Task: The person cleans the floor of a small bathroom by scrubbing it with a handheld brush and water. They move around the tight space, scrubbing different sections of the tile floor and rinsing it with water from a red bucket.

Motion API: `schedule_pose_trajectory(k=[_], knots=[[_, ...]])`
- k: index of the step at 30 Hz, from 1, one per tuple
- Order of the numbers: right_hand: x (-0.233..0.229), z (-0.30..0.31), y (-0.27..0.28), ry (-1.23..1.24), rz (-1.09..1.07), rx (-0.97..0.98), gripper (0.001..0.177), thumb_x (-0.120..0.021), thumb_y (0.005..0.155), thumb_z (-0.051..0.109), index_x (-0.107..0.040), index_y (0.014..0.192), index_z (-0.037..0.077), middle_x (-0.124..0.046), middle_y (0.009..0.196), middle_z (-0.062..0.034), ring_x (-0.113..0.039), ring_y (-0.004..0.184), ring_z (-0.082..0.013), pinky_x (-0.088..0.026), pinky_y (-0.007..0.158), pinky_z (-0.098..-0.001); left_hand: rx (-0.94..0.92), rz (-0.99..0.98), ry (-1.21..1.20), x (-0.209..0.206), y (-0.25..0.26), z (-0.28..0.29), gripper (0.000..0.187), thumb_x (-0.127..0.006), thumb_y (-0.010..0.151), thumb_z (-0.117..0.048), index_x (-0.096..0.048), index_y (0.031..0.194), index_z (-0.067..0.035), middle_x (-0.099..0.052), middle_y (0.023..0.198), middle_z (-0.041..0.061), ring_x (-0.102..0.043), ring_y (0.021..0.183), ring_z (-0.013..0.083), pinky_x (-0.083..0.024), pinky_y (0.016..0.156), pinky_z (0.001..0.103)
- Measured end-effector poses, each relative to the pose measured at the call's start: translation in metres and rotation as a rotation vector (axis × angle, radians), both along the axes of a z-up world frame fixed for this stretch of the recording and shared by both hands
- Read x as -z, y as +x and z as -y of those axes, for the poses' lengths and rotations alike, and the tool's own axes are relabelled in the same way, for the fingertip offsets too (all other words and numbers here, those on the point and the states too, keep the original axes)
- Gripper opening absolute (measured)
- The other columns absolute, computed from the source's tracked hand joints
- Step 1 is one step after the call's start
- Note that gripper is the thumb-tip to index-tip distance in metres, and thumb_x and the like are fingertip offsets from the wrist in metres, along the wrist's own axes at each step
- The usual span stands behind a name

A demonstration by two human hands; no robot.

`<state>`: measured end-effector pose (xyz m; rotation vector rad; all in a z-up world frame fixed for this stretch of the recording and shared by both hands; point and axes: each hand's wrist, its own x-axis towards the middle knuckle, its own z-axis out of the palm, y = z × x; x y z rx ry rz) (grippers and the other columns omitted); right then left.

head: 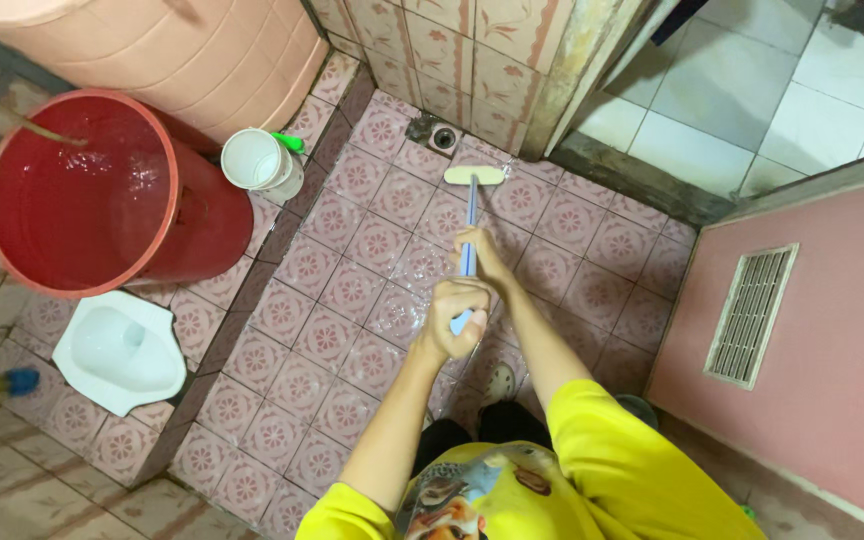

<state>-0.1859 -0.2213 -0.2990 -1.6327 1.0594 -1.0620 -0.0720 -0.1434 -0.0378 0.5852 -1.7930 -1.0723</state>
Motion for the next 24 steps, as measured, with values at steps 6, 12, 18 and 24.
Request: schedule_pose_trajectory(k=[6,12,18,24], knots=[[-0.009,-0.010,0.001,0.043,0.066,0.083,0.025,-0.068,0.068,0.002,-0.044,0.059,0.006,-0.038,0.062,-0.0013,-0.039,0.060,-0.0124,-0.038,0.058,-0.0325,0.081,0.013,0.032,-0.001,0.010,-0.001,0.019,-0.054,0.077,-0.014,-0.044,0.065,-0.003,-0.045,0.063,0.012,-0.048,0.058,0.0323,-0.041,0.059,0.042],[-0.062,-0.081,-0.007,-0.159,0.156,0.126,0.029,-0.068,0.083,0.011,-0.043,0.075,-0.001,-0.044,0.067,-0.0029,-0.044,0.063,-0.0150,-0.037,0.061,-0.0327,0.184,0.022,0.040,-0.048,0.020,-0.021,0.021,-0.055,0.080,-0.016,-0.047,0.067,-0.002,-0.045,0.063,0.012,-0.047,0.057,0.0318,-0.039,0.059,0.042],[-0.008,-0.063,-0.018,0.625,1.032,0.117,0.029,-0.054,0.090,0.012,-0.038,0.066,0.010,-0.032,0.066,0.0007,-0.033,0.054,-0.0113,-0.031,0.050,-0.0289,0.198,-0.004,0.075,-0.021,0.000,-0.029,0.022,-0.054,0.081,-0.015,-0.047,0.066,-0.001,-0.045,0.063,0.012,-0.047,0.057,0.0319,-0.039,0.059,0.041],[-0.064,-0.158,-0.007,0.189,0.680,0.346,0.014,-0.057,0.090,0.012,-0.045,0.089,0.005,-0.042,0.083,-0.0044,-0.042,0.072,-0.0143,-0.037,0.066,-0.0316,0.347,0.016,0.078,-0.049,0.015,-0.061,0.021,-0.055,0.080,-0.016,-0.048,0.067,-0.002,-0.046,0.063,0.012,-0.048,0.057,0.0302,-0.040,0.059,0.040]])
